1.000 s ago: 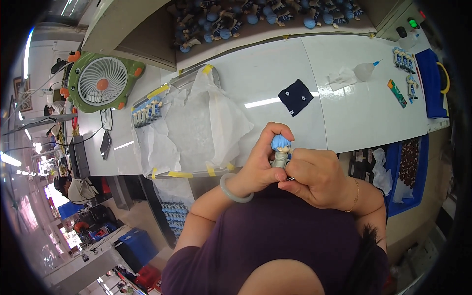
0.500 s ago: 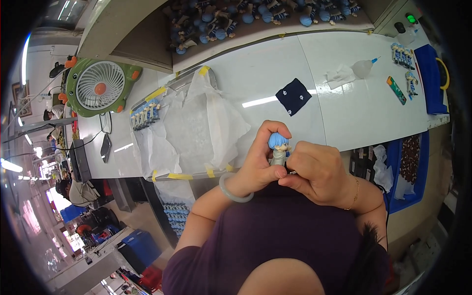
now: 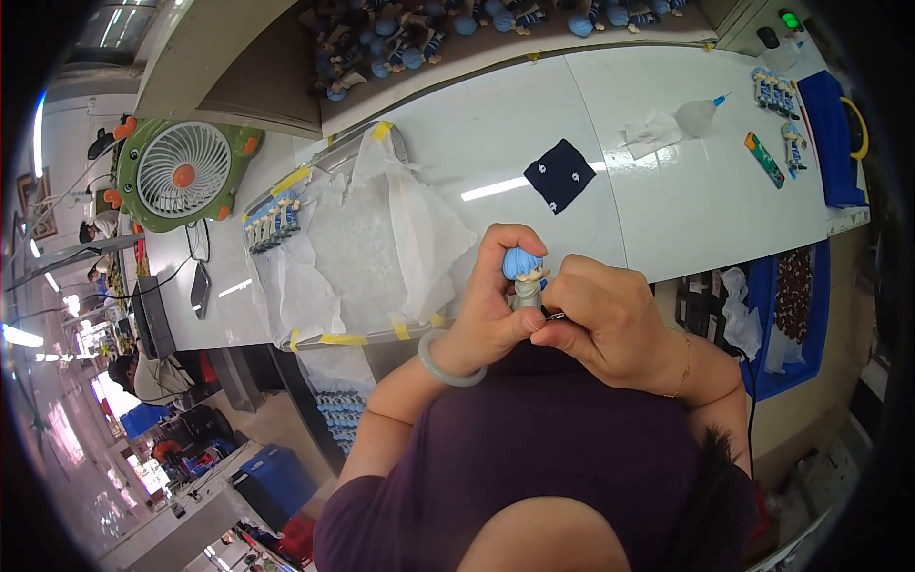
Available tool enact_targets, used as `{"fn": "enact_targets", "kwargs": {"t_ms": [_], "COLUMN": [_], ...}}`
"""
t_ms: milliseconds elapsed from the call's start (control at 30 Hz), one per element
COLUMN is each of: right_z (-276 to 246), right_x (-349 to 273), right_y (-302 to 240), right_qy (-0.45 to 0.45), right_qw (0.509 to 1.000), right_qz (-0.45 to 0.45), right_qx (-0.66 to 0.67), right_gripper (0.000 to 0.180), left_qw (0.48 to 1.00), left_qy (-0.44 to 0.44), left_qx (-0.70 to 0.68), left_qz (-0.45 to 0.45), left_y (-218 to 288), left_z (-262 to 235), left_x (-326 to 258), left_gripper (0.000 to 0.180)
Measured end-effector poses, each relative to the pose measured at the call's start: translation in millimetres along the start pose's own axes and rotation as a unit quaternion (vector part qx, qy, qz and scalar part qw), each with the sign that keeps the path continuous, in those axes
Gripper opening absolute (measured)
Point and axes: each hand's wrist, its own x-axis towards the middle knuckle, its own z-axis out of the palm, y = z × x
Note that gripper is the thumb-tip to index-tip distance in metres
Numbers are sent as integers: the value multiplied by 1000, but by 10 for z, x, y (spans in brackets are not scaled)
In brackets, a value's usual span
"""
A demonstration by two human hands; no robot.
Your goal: The person applies glue to and assembles small plastic character figurines at a workbench, using a glue bottle and a brush.
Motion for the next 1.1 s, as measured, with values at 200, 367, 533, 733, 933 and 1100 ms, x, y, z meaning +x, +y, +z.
{"fn": "enact_targets", "kwargs": {"t_ms": [200,367,533,733,933,1100], "right_z": [21,40,50,7,-45,-83], "right_x": [3,-16,-38,-21,8,30], "right_y": [0,-15,-25,-24,4,39], "right_qy": [3,23,31,-50,-123,-173], "right_qw": [1000,1000,999,996,974,952], "right_qz": [6,-7,-21,17,39,56], "right_qx": [15,12,11,75,187,244], "right_gripper": [26,25,24,22,21,24], "left_qw": [1000,998,999,1000,1000,999], "left_qy": [6,16,23,22,4,2], "left_qx": [19,36,28,-4,12,38], "left_qz": [13,39,32,-12,-27,-8], "left_y": [-39,-71,-64,-3,28,30], "left_z": [-15,-31,-6,-9,-64,-112], "left_x": [-25,-29,-37,-32,-2,14], "left_gripper": [74,77,78,80,82,83]}}
